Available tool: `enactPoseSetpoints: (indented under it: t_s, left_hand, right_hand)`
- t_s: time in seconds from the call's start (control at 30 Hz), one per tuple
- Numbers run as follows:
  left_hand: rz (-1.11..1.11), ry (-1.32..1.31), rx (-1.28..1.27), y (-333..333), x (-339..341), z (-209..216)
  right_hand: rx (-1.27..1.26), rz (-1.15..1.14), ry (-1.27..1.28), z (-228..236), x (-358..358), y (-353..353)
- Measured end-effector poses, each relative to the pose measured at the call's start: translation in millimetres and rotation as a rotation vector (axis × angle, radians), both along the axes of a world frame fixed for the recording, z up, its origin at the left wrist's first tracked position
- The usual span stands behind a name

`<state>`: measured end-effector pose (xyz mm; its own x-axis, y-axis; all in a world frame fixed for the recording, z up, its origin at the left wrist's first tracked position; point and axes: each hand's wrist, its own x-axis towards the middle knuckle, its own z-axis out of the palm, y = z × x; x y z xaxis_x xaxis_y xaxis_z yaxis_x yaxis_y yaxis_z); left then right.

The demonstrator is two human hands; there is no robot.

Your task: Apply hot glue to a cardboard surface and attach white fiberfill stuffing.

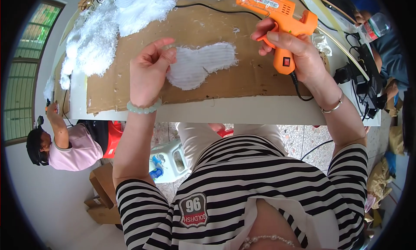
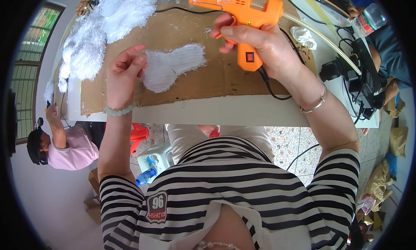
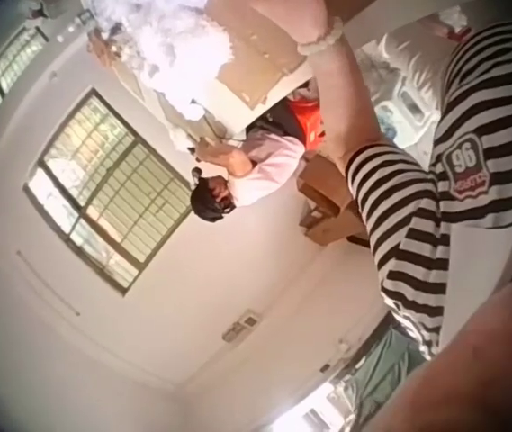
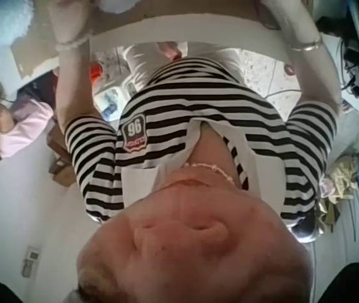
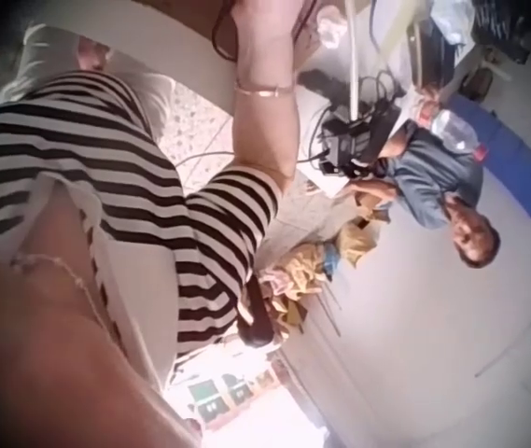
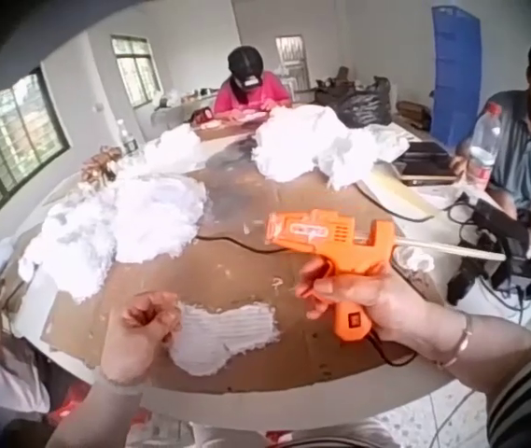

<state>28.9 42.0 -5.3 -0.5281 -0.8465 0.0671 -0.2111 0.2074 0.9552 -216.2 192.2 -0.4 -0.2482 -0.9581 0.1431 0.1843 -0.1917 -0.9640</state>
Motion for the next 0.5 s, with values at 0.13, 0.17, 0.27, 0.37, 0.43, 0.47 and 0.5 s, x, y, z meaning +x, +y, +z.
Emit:
enactPoseSetpoints:
  t_s: [0.13,0.17,0.27,0.37,0.43,0.47,0.5]
  left_hand:
    - [0.006,-0.017,-0.014,-1.9,-3.5,-2.1]
    - [0.002,-0.039,-0.026,-3.7,-3.6,-3.8]
    - [0.002,-0.071,-0.044,-4.9,-4.1,-5.0]
    - [-0.002,-0.078,-0.05,-5.2,-3.3,-4.0]
    - [-0.007,-0.077,-0.047,-5.6,-2.5,-2.9]
    - [-0.014,-0.063,-0.026,-5.7,-1.8,-2.3]
    - [-0.023,-0.048,-0.004,-6.1,-1.6,-2.3]
  right_hand:
    - [0.026,0.084,0.062,2.7,4.3,3.9]
    - [0.042,0.118,0.076,2.0,3.5,4.5]
    - [0.043,0.175,0.099,1.7,5.1,5.9]
    - [0.047,0.212,0.108,0.6,8.9,6.8]
    - [0.082,0.226,0.134,-0.4,9.7,6.6]
    - [0.116,0.239,0.161,-0.8,10.3,6.5]
    - [0.141,0.245,0.152,0.0,10.3,6.5]
